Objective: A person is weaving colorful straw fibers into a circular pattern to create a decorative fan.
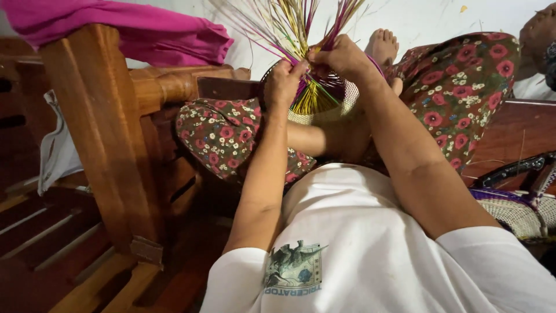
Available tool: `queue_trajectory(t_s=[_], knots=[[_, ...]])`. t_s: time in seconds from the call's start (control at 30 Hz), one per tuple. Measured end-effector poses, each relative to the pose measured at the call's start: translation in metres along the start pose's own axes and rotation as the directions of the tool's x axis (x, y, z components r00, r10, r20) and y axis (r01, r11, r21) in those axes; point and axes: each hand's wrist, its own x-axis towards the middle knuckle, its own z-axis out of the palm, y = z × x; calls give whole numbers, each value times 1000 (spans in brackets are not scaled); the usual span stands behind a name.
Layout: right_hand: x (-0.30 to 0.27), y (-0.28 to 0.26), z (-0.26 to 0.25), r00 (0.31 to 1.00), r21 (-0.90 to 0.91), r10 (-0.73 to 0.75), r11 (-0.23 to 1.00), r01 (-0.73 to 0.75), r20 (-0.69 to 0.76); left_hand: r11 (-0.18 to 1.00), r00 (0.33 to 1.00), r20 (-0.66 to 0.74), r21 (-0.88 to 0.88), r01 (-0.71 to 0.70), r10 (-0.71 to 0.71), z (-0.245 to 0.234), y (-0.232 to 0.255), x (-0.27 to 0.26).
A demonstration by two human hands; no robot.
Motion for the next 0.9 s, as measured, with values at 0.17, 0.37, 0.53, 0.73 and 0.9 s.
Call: queue_trajectory(t_s=[0.17,0.37,0.53,0.73,0.9], knots=[[-2,0,-5,1000,-58,27,998,-27,2,983,978,205,-184,9,30,-22,13,-11],[-1,-1,-5,990,-66,134,988,-136,-30,976,979,36,82,-202,200,0,-5,-4],[-4,-2,-3,997,-34,74,997,-74,-19,993,995,-15,-61,-103,102,0,-2,-1],[-18,-8,-4,998,-104,58,993,-60,-23,916,1000,0,-401,-13,15,-2,-2,13],[-15,-1,-3,996,-84,66,994,-70,-53,867,977,206,-476,148,-53,-22,10,3]])
